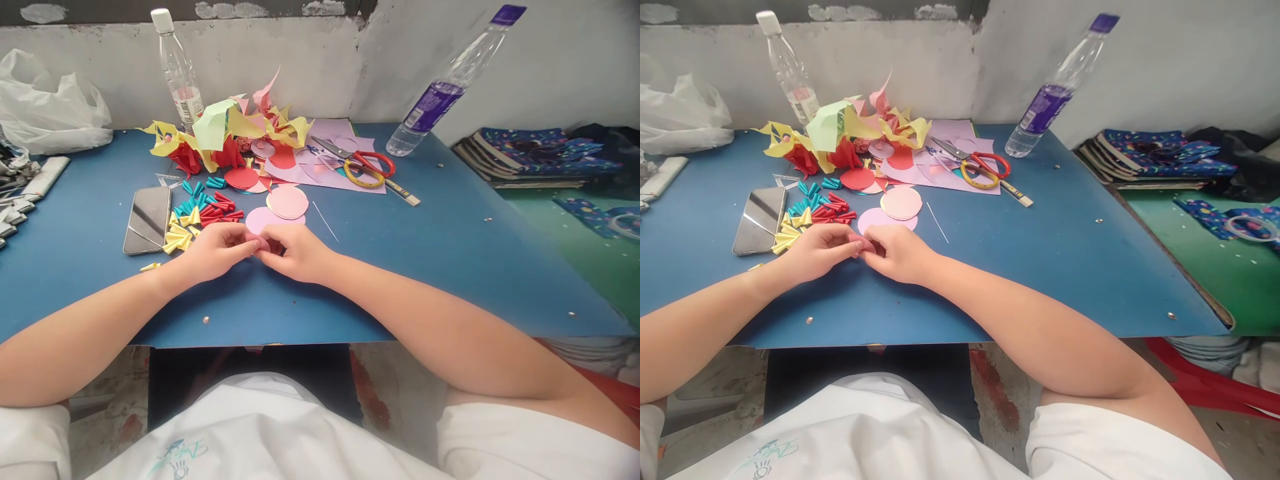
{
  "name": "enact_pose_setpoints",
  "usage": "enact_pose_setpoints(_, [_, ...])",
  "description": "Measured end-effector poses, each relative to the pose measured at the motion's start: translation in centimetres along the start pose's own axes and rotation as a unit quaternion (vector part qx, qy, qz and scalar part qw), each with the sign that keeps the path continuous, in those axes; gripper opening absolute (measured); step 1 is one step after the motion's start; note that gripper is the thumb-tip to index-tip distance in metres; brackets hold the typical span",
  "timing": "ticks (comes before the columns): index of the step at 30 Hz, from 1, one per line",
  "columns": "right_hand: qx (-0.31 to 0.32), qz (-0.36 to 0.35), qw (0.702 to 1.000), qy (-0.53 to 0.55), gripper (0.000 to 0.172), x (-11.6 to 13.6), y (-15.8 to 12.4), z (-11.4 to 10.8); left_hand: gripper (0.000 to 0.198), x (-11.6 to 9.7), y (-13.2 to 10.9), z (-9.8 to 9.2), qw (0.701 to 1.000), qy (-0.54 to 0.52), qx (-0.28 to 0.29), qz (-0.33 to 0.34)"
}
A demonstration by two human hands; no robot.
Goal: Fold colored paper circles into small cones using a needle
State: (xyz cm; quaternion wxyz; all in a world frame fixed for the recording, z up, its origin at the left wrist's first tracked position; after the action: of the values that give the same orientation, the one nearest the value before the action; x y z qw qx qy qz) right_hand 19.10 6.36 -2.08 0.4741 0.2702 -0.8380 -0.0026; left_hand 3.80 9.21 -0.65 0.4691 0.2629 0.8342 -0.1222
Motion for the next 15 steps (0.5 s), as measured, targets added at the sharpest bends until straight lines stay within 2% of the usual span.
enact_pose_setpoints(7, [0.041,0.002,0.999,-0.025,0.037,0.16,0.02,0.49,0.055,-0.25,-0.01,0.56,0.999,-0.01,0.037,0.005])
enact_pose_setpoints(15, [0.041,-0.004,0.998,-0.047,0.032,0.38,0.04,0.55,0.045,-0.55,-0.07,0.64,0.999,0.013,0.05,0.016])
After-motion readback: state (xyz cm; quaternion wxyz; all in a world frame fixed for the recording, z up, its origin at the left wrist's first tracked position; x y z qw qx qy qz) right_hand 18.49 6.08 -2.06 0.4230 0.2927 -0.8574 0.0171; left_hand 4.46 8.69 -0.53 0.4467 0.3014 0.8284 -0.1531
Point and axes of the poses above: each hand's wrist, its own y-axis towards the middle knuckle, its own z-axis out of the palm, x = y × z, the point moved 9 cm from there along y, towards the middle knuckle, and after that the axes turned 4 degrees about z, right-handed, at the moved point
